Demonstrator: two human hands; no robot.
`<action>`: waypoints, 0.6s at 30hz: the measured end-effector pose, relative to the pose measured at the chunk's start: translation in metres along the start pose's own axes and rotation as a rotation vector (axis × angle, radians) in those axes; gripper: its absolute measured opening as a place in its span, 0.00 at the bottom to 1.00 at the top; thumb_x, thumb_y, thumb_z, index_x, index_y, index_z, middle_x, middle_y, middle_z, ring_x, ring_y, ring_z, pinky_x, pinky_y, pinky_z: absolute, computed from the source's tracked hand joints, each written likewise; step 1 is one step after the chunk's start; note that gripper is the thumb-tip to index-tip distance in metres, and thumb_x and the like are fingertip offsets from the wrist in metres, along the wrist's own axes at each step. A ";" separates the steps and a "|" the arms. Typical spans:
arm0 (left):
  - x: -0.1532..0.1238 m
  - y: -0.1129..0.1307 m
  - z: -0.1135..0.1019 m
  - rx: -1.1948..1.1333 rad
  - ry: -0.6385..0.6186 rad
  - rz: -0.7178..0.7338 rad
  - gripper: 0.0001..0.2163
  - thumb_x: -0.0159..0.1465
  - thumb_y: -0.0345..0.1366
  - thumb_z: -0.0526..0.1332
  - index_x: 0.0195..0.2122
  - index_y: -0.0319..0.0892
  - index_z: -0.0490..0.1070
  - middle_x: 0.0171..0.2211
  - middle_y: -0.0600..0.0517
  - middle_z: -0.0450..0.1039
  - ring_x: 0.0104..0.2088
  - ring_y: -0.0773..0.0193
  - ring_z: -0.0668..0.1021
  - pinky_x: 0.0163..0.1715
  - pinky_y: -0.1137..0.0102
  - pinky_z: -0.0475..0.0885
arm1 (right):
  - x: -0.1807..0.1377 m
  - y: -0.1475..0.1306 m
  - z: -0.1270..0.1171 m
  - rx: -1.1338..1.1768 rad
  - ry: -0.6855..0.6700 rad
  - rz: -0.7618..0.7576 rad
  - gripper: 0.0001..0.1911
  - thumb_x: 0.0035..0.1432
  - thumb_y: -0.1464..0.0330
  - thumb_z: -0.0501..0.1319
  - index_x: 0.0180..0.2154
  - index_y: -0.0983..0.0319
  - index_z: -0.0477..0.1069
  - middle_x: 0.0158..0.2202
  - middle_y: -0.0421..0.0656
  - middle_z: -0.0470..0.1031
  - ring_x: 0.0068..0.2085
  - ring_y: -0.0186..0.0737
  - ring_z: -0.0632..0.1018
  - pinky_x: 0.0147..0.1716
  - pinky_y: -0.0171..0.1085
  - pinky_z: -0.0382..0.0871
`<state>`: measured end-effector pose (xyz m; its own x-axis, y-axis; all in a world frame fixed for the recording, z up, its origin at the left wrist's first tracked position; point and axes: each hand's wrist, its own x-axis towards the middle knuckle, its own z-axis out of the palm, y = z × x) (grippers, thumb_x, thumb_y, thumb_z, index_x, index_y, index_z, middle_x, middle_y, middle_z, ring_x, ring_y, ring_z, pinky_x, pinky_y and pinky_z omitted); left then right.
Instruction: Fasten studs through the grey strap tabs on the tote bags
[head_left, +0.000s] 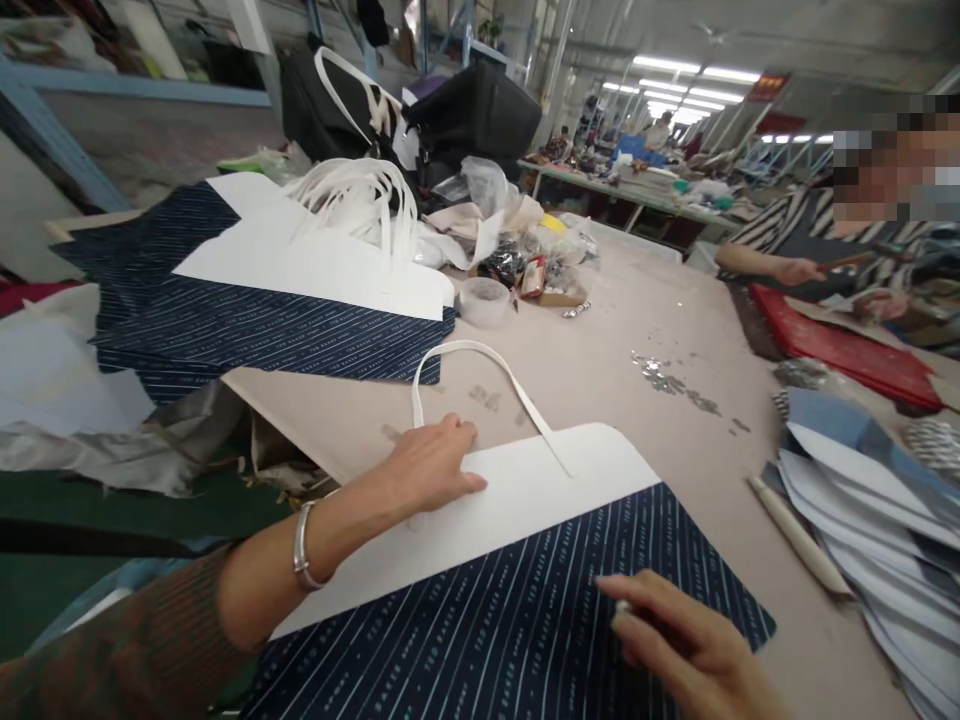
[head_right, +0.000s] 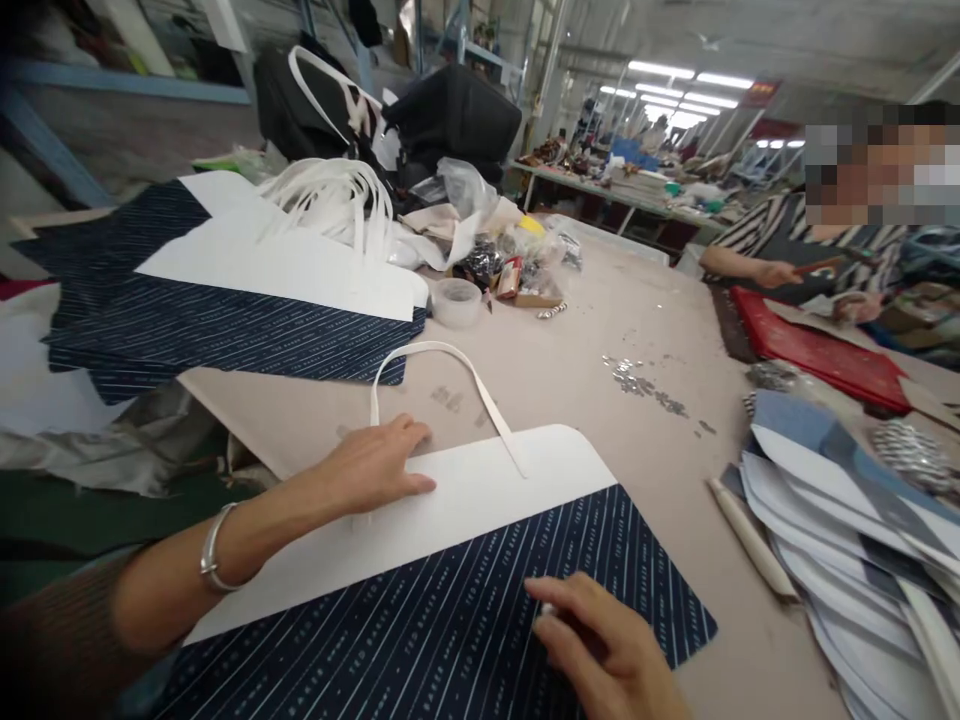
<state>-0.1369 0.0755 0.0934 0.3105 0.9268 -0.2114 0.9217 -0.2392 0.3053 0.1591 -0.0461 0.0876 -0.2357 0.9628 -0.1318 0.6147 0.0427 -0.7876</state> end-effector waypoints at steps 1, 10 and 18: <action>0.002 -0.001 0.001 0.015 -0.005 -0.011 0.23 0.55 0.48 0.62 0.48 0.41 0.69 0.45 0.44 0.72 0.39 0.47 0.77 0.37 0.56 0.72 | 0.009 -0.006 0.008 0.020 -0.007 -0.007 0.14 0.61 0.60 0.58 0.45 0.54 0.78 0.27 0.40 0.75 0.28 0.35 0.77 0.28 0.30 0.73; 0.018 -0.008 -0.001 -0.012 -0.115 -0.010 0.22 0.51 0.49 0.64 0.45 0.46 0.67 0.41 0.48 0.76 0.39 0.52 0.77 0.33 0.63 0.68 | 0.050 -0.017 0.052 0.106 -0.040 0.124 0.12 0.61 0.60 0.58 0.36 0.60 0.75 0.29 0.40 0.76 0.30 0.35 0.75 0.30 0.33 0.69; 0.036 -0.016 -0.013 -0.174 -0.259 0.029 0.20 0.46 0.50 0.67 0.38 0.45 0.71 0.34 0.51 0.77 0.33 0.58 0.76 0.27 0.69 0.63 | 0.058 -0.018 0.055 0.117 -0.088 0.166 0.11 0.60 0.61 0.60 0.36 0.59 0.79 0.31 0.41 0.80 0.31 0.38 0.78 0.31 0.34 0.73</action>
<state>-0.1433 0.1158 0.0927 0.4055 0.8105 -0.4227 0.8649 -0.1905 0.4644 0.0932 -0.0060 0.0606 -0.2063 0.9269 -0.3134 0.5601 -0.1507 -0.8146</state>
